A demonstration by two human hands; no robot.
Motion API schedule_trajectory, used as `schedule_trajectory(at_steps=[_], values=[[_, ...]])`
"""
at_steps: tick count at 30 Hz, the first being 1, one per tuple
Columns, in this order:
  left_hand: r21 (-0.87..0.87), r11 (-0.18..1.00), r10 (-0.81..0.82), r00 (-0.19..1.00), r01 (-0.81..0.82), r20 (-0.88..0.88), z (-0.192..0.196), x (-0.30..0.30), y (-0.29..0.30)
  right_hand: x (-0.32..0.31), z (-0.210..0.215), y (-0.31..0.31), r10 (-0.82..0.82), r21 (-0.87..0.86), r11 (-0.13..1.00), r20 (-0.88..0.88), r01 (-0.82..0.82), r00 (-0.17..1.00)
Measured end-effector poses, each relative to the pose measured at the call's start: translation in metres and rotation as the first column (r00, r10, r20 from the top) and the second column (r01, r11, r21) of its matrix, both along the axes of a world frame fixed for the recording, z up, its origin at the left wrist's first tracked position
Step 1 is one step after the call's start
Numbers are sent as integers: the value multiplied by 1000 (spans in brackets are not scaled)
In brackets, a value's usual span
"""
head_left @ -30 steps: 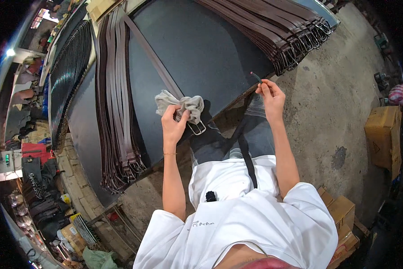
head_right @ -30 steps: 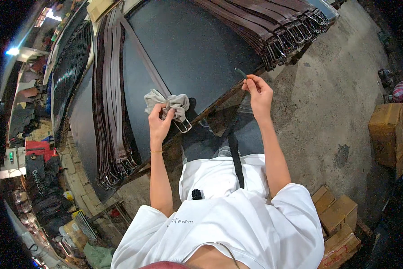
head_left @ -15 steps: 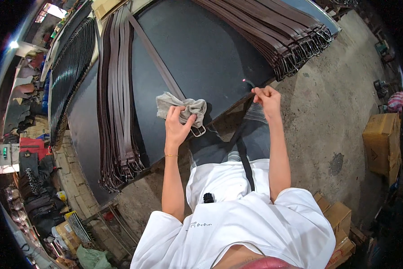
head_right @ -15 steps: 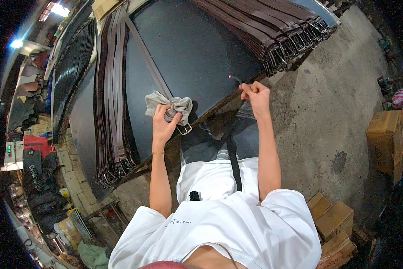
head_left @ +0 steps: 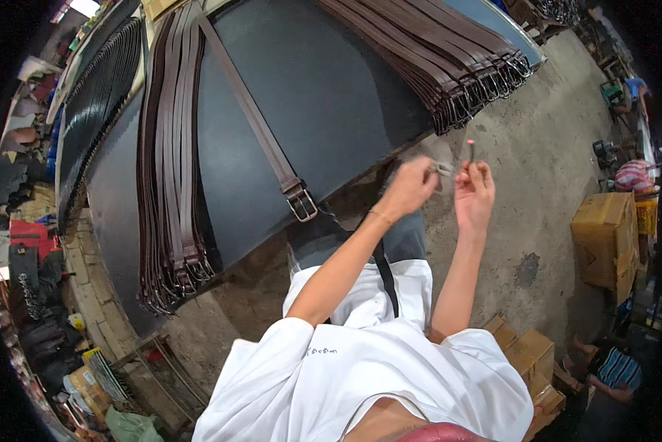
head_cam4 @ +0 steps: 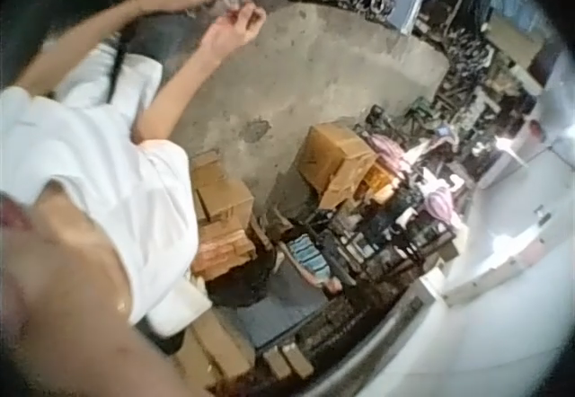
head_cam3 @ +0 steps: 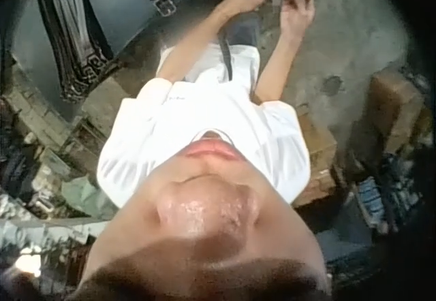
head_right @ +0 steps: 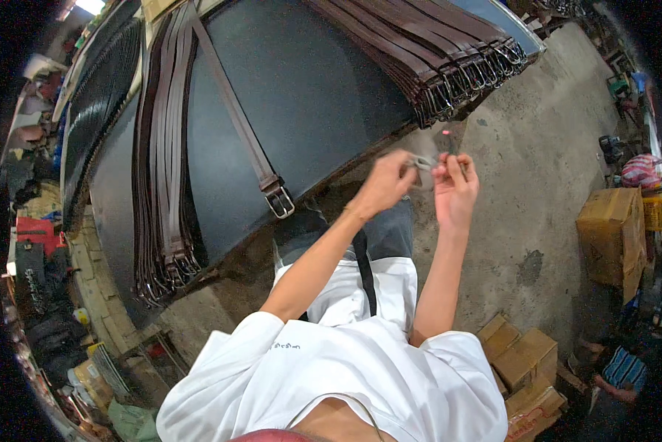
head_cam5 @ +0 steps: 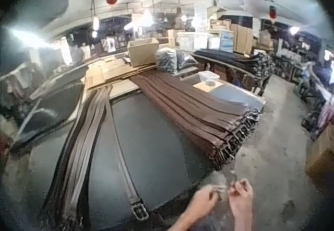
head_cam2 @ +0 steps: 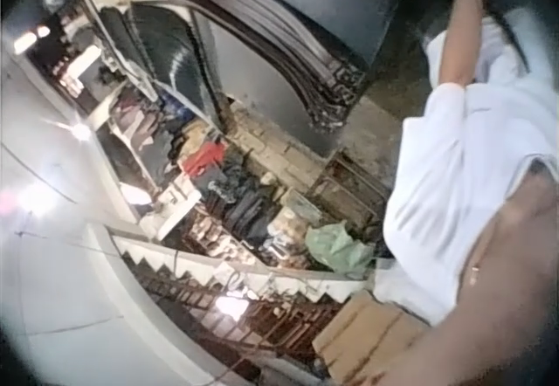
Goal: Marking and cleaning the buckle area of leather belts at a finishing station.
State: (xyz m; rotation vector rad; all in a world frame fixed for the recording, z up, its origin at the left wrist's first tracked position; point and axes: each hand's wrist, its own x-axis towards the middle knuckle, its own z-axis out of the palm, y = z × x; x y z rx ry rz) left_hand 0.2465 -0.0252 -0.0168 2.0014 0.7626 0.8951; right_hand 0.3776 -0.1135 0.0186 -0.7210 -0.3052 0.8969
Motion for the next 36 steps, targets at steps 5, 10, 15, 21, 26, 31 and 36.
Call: schedule_trajectory(at_steps=[5, 10, 15, 21, 26, 31, 36], values=[[-200, 969, 190, 955, -145, 226, 39, -32, -17, 10, 18, -37, -152, -100, 983, 16, 153, 988], [61, 681, 702, 674, -730, 229, 91, -174, 44, 21, -8, -58, -48, -169, 984, 37, 53, 998], [4, 566, 817, 560, -825, -140, 55, -266, 65, -10, -24, -18, 169, -138, 973, -101, -182, 980], [516, 788, 507, 829, -336, -235, 38, -233, 26, -42, 0, 18, 258, -125, 956, -70, -265, 964], [174, 937, 344, 882, -302, -323, 30, -239, 46, -51, 1, 23, 315, -129, 939, -41, -318, 948], [41, 684, 728, 678, -728, -98, 27, -275, 67, -54, 1, 15, 287, -119, 948, -75, -294, 955], [590, 406, 911, 358, -698, -204, 36, -278, 41, -35, -20, -1, 270, -148, 952, -16, -269, 963]])
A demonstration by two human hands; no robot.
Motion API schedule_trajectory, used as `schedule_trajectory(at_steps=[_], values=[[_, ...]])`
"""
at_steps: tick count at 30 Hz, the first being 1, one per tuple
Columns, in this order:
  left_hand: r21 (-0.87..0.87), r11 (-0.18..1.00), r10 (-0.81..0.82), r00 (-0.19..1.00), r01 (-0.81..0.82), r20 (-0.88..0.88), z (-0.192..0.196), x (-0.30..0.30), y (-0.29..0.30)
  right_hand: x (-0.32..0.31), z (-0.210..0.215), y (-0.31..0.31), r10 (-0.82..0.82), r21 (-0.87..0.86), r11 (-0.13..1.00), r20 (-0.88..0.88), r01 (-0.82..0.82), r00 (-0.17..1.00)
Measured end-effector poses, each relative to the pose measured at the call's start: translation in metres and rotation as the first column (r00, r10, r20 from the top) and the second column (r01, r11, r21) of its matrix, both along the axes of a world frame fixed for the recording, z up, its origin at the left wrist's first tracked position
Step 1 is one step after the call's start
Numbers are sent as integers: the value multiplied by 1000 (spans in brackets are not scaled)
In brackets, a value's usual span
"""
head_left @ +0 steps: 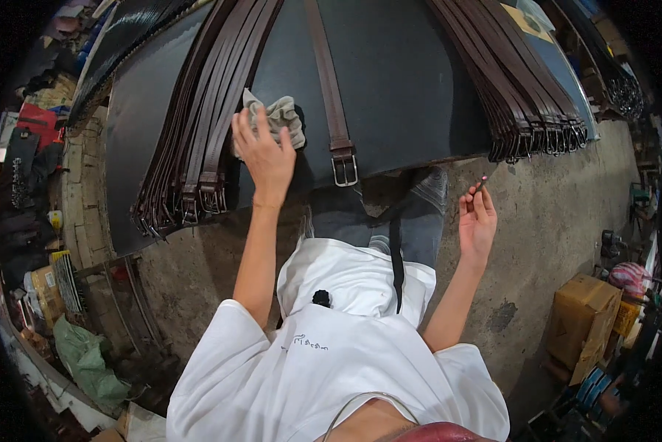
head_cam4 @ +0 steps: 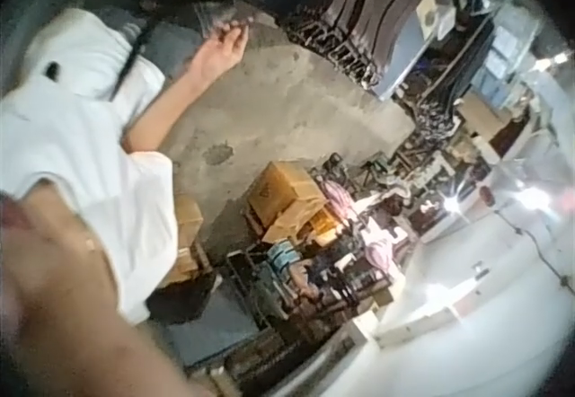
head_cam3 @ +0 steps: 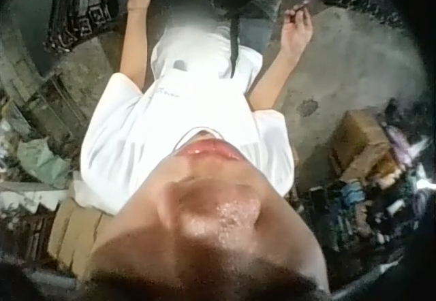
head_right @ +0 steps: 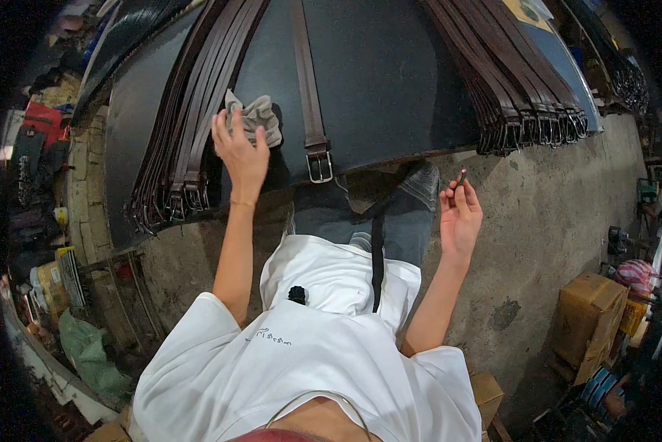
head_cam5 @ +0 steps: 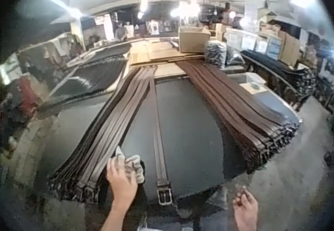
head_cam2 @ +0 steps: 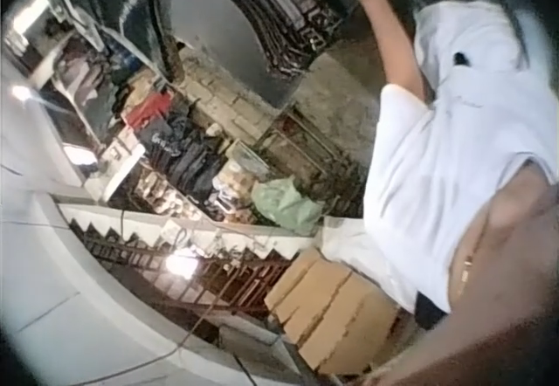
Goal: Marking and cleaning the buckle area of leather belts at a finishing station.
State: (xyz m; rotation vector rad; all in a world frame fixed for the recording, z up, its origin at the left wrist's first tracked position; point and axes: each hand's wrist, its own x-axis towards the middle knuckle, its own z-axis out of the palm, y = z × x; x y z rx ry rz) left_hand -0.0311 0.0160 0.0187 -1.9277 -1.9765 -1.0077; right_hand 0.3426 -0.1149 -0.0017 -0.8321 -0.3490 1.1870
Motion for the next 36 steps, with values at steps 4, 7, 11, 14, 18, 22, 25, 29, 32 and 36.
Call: schedule_trajectory(at_steps=[4, 7, 11, 14, 18, 22, 25, 29, 32, 36], values=[[-36, 881, -464, 876, 472, 128, 5, 37, -36, 5, -4, 1, -21, -7, 1000, -12, 21, 1000], [-14, 861, -506, 857, 509, 98, -16, 50, -46, 2, 3, 7, -5, 14, 1000, -14, 5, 1000], [80, 881, -471, 845, 467, 252, -22, 45, -47, 3, 7, 8, 6, 18, 1000, -1, -6, 1000], [73, 913, -384, 786, 401, 484, -22, 41, -47, 3, 6, 7, -7, -11, 1000, 5, 7, 1000], [-41, 996, -34, 765, 79, 643, -18, 38, -59, 1, 4, 4, -16, -7, 1000, -13, 16, 1000], [-146, 989, 3, 976, 30, 219, -5, 34, -69, 2, 3, 5, -22, -13, 1000, 2, 22, 1000], [-205, 978, -30, 998, 40, 48, 2, 64, -70, 1, 5, 10, -24, -9, 1000, 8, 24, 1000], [-254, 964, -37, 984, 81, 172, 1, 82, -56, -12, 18, 22, -16, -11, 1000, 18, 16, 1000], [-151, 967, -186, 972, 207, 145, 7, 89, -48, -21, 35, 41, -6, 1, 1000, 125, 6, 992], [-310, 865, -432, 900, 395, -60, 12, 102, -46, -61, 64, 99, 45, 58, 996, 330, -68, 943]])
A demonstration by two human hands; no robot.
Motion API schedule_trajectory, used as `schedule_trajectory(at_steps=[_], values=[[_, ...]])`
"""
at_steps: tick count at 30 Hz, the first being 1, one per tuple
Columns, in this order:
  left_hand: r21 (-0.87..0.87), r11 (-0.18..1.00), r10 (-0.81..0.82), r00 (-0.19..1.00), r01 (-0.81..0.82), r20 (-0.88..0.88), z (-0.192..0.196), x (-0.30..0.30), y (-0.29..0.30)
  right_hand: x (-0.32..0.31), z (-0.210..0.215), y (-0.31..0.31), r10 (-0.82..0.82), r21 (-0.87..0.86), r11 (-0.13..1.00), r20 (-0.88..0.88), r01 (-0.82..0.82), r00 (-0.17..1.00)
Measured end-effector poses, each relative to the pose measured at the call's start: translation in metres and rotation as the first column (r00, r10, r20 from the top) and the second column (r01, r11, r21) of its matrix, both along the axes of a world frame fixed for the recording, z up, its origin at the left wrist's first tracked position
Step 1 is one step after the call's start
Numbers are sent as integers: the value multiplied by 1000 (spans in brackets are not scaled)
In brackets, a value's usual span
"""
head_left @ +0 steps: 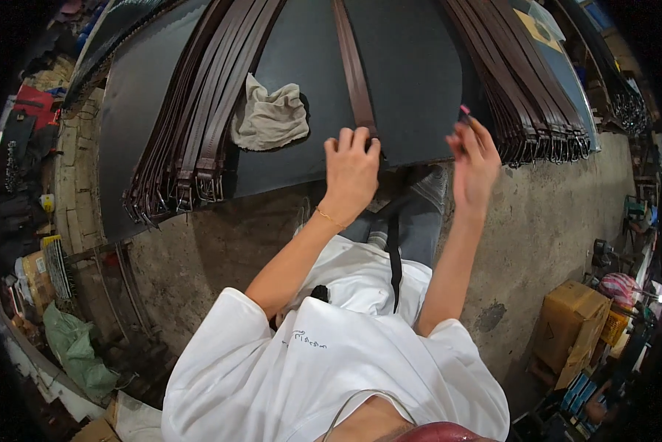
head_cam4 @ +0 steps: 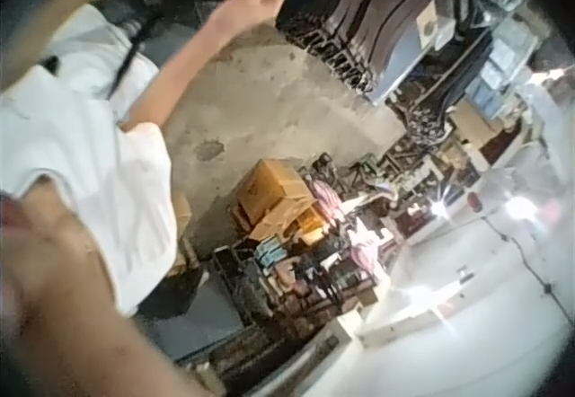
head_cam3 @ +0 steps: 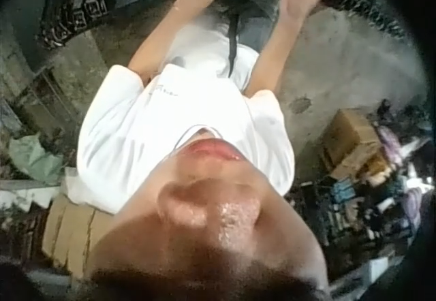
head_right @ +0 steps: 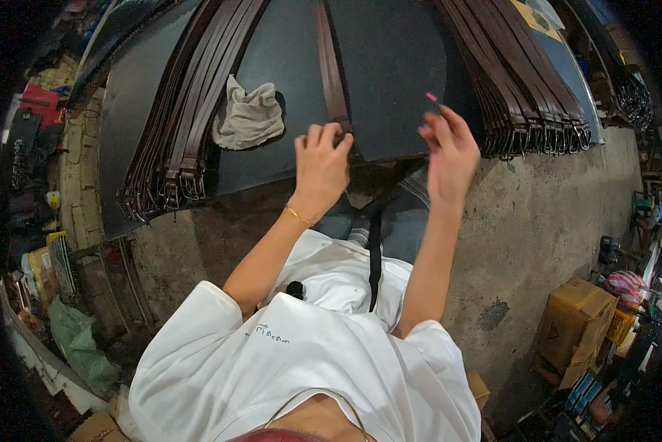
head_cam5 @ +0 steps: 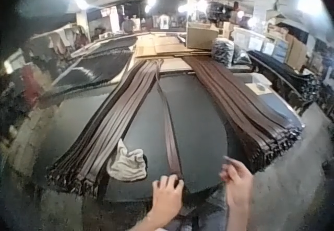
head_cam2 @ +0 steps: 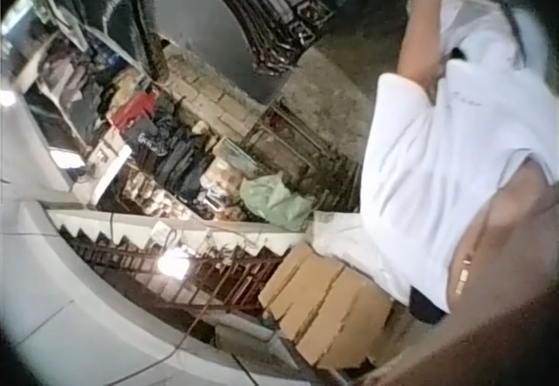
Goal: Marking and cleaning the buckle area of leather belts at a finishing station.
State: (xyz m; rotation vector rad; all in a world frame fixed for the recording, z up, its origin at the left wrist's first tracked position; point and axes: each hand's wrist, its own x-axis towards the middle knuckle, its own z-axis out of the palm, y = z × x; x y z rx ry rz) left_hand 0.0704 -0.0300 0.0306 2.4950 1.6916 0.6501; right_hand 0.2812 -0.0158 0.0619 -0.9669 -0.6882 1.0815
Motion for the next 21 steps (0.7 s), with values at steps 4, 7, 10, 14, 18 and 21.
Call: schedule_trajectory(at_steps=[4, 7, 10, 14, 18, 21], values=[[-118, 992, -45, 997, 53, 65, 0, 8, -15, -56, -8, 76, 251, 44, 958, 350, -283, 902], [-51, 992, -95, 962, 111, 257, -5, -2, -15, -80, -37, 111, 421, 26, 873, 463, -487, 780], [-113, 990, 5, 785, 83, 619, -13, -20, -7, -86, -56, 122, 481, -40, 849, 472, -527, 739], [-68, 996, 78, 840, -49, 537, -9, -35, 19, -84, -61, 119, 497, -100, 859, 402, -503, 769], [-27, 999, -11, 933, 22, 359, -16, -36, 36, -82, -60, 121, 517, -126, 848, 406, -515, 753], [16, 999, -36, 911, 33, 412, -23, -38, 35, -79, -57, 121, 543, -167, 836, 392, -523, 742]])
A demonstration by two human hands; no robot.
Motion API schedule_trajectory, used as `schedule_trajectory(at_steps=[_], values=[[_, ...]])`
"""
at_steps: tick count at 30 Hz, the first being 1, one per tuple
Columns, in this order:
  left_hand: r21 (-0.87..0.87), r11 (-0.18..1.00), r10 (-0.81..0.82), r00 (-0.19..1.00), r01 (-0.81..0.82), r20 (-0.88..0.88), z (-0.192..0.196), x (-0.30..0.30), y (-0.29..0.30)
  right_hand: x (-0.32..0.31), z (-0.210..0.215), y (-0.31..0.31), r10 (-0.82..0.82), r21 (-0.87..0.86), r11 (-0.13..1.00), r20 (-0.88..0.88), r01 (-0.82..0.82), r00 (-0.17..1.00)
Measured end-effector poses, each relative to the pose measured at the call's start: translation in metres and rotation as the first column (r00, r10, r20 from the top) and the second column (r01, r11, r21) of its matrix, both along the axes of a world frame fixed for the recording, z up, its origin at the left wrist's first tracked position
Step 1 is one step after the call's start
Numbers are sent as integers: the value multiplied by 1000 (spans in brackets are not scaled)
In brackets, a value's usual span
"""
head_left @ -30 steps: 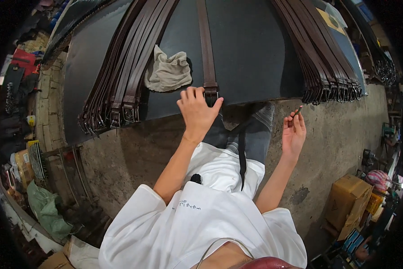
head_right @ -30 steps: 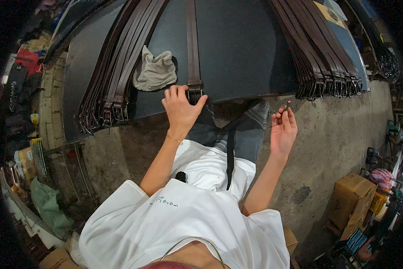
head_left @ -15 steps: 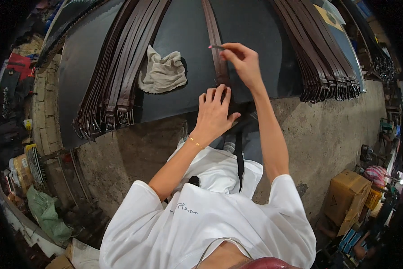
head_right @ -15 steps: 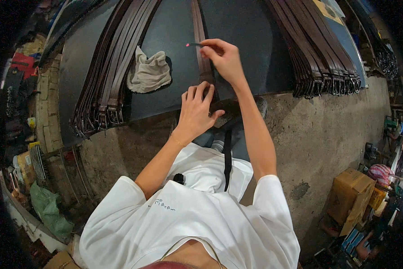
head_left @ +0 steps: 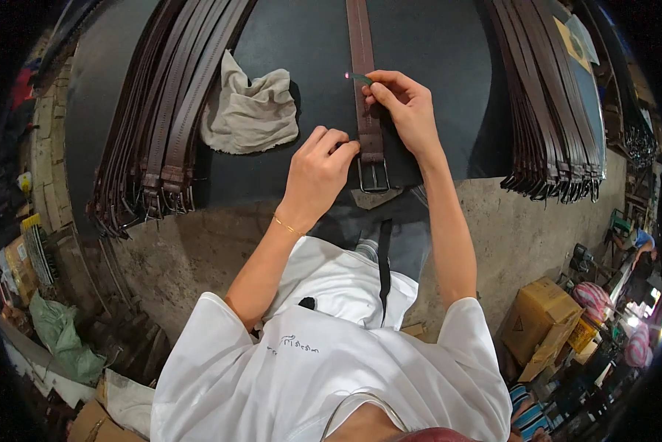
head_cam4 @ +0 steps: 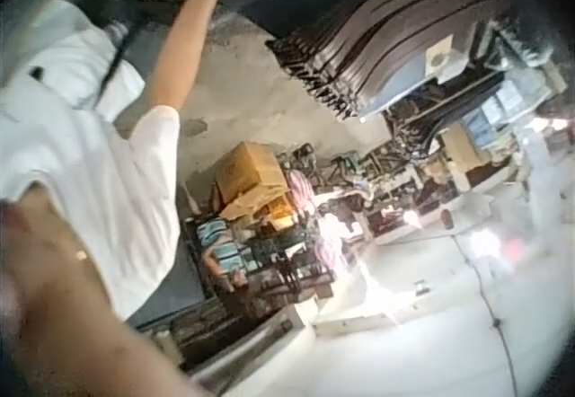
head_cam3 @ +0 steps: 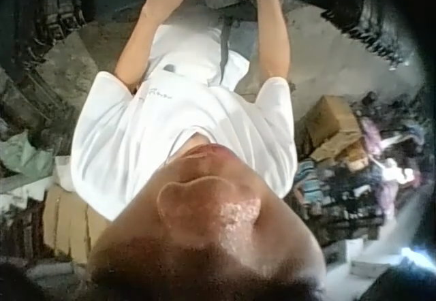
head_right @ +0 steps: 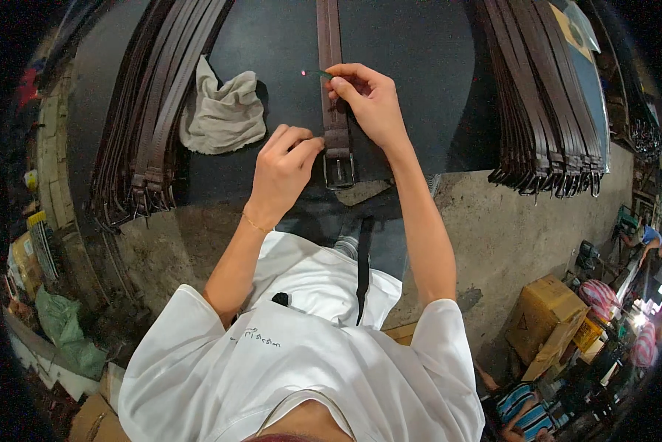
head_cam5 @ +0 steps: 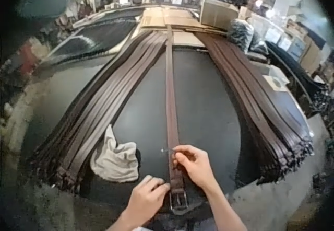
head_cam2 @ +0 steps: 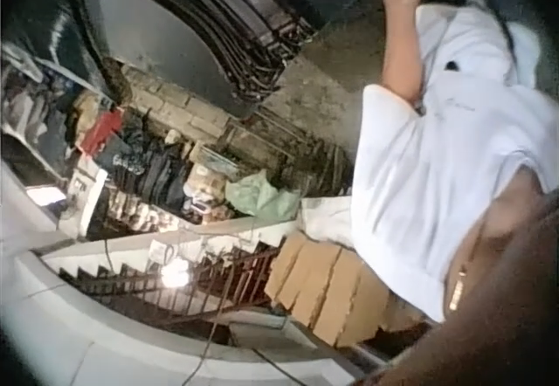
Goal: Marking and cleaning the buckle area of leather belts at a finishing station.
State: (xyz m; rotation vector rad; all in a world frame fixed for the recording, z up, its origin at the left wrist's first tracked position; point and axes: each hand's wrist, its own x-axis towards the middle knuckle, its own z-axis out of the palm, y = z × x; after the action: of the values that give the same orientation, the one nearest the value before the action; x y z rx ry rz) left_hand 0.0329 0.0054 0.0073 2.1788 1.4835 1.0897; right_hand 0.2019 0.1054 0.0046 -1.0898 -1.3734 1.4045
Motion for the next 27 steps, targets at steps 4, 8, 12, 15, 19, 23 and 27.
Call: schedule_trajectory(at_steps=[4, 8, 12, 15, 19, 23, 27], values=[[-8, 1000, 14, 995, -13, 102, 4, 2, -3, 4, -3, 3, 49, -27, 998, -23, -50, 999], [-113, 992, 69, 983, -50, 169, 4, 10, -13, 9, 1, 1, 101, -2, 995, 27, -101, 995], [-299, 943, 238, 928, -149, 287, 10, 17, -25, 10, 10, -12, 140, 72, 987, 63, -144, 988], [-275, 944, 259, 923, -180, 286, 6, 21, -28, 14, 13, -28, 105, 131, 984, 97, -118, 990], [-240, 950, 266, 922, -201, 281, 0, 23, -30, 17, 3, -34, 83, 328, 937, 120, -119, 989], [-198, 959, 251, 928, -201, 274, 0, 22, -29, 17, 1, -36, 64, 403, 907, 155, -122, 986], [-186, 961, 253, 921, -204, 297, -2, 23, -30, 16, 0, -37, 59, 434, 892, 168, -128, 984]])
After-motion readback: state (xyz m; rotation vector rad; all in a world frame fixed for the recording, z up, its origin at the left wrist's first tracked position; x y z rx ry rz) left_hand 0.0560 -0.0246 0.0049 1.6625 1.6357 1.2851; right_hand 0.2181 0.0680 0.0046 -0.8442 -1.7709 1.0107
